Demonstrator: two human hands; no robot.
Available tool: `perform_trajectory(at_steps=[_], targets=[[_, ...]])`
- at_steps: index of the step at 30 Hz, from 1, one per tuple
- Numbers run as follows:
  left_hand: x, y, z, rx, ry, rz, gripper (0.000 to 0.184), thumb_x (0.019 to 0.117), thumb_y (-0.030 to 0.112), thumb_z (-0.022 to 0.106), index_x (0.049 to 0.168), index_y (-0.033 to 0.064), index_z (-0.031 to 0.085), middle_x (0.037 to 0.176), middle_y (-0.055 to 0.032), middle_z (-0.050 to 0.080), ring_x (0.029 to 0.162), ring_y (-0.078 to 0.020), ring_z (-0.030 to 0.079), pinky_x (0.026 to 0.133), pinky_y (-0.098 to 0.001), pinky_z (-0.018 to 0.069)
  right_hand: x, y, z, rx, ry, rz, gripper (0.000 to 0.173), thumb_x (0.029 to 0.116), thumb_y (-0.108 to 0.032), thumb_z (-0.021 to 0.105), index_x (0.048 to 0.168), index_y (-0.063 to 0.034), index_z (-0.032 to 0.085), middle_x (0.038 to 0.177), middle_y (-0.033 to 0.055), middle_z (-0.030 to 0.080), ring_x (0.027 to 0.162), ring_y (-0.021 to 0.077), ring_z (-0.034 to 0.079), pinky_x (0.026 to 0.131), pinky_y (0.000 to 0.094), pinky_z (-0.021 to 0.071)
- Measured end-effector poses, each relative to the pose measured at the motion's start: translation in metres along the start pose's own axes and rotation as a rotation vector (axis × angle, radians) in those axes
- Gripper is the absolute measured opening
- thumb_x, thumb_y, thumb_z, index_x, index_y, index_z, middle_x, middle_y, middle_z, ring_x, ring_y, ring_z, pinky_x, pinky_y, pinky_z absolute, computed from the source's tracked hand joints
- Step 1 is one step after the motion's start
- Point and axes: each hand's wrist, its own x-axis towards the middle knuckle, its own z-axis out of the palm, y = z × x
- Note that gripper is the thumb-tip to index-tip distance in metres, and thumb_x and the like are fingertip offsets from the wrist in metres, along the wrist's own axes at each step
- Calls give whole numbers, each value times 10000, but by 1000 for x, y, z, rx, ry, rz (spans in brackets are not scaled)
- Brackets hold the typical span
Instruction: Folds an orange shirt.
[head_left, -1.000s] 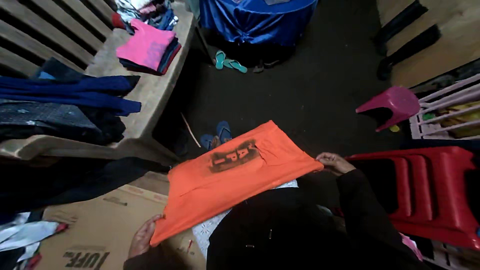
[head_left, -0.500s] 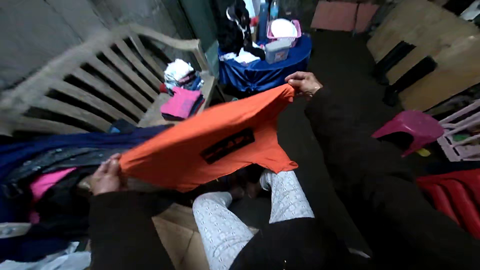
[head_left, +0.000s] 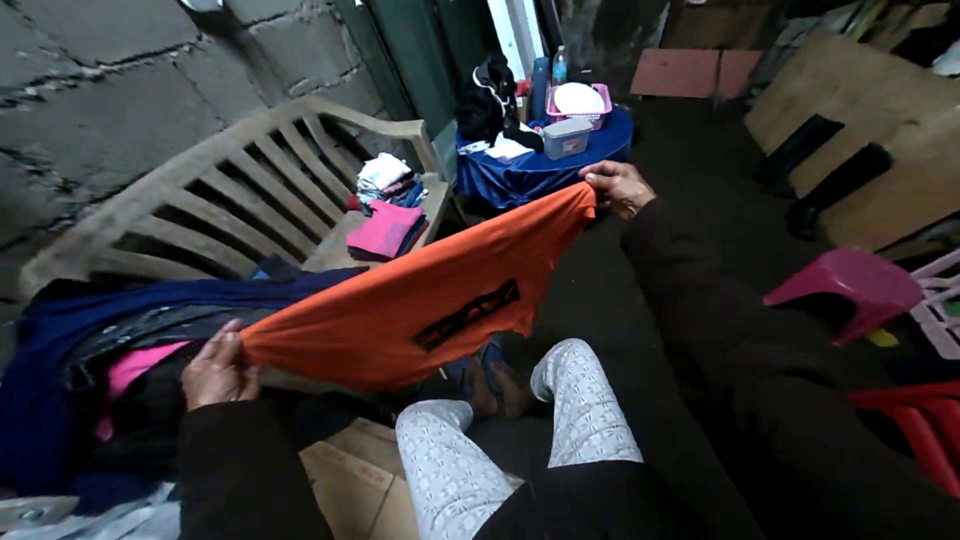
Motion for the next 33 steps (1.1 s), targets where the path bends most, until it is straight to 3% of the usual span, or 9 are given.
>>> perform_trajectory(at_steps=[5,7,10,13,17,23,28,31,33], targets=[[-72,-35,-36,174,-248,-126,273,1043,83,494,1277,54,632,1040,31,732,785,-16,690,697,-194,586,-92,59,-48,-97,-89,39,280,1069,-183,495,1313,-81,590,1043,21,662,772,67,630,704,265,560],[-119,-72,-67,233,-374,-273,257,1024,71,496,1202,44,680,1031,17,752,693,-11,670,598,-167,560,-156,106,-76,-189,-112,166,263,1053,-183,520,1279,-84,610,899,-7,660,628,27,591,572,209,532],[-187,-135,-106,198,-556,-498,271,985,68,502,1158,45,710,1037,19,769,667,30,656,570,-124,528,-252,171,-103,-94,-44,325,207,976,-121,540,1146,-36,622,889,-40,691,717,43,660,695,241,592],[-238,-161,-112,227,-496,-645,272,1030,33,475,1195,25,691,969,23,758,550,53,568,482,-104,452,-319,209,-110,24,46,452,186,977,-72,499,1118,-34,615,901,-16,718,771,103,708,750,306,627],[-251,-169,-115,203,-466,-645,294,1017,39,484,1255,41,658,975,20,747,542,45,545,475,-110,435,-341,228,-108,122,97,548,194,1003,-72,455,1121,-51,607,958,29,732,835,177,740,787,381,645],[-240,-116,-121,142,-445,-478,343,956,38,549,1271,64,683,1047,48,762,555,78,542,487,-86,436,-316,193,-123,25,-5,372,209,962,-45,507,1041,-114,687,898,-61,751,760,66,717,719,262,629],[-242,-77,-116,202,-585,-304,353,941,55,575,1276,52,688,1247,25,727,1045,-18,697,916,-206,566,-315,168,-151,-18,-133,218,179,956,-186,631,1015,-307,749,1013,-154,750,792,-26,675,710,166,573],[-252,-121,-111,223,-741,-497,514,948,3,537,1460,48,529,1475,-51,570,1210,-94,630,1011,-286,532,-342,215,-165,10,-120,398,206,984,-132,556,1069,-230,715,959,-106,752,799,38,707,725,242,618],[-266,-161,-116,157,-717,-600,578,953,-8,539,1518,85,460,1530,-41,514,1170,-87,642,956,-280,552,-365,253,-164,67,-69,586,199,1009,-126,504,1131,-137,661,966,-24,750,813,138,736,739,345,647]])
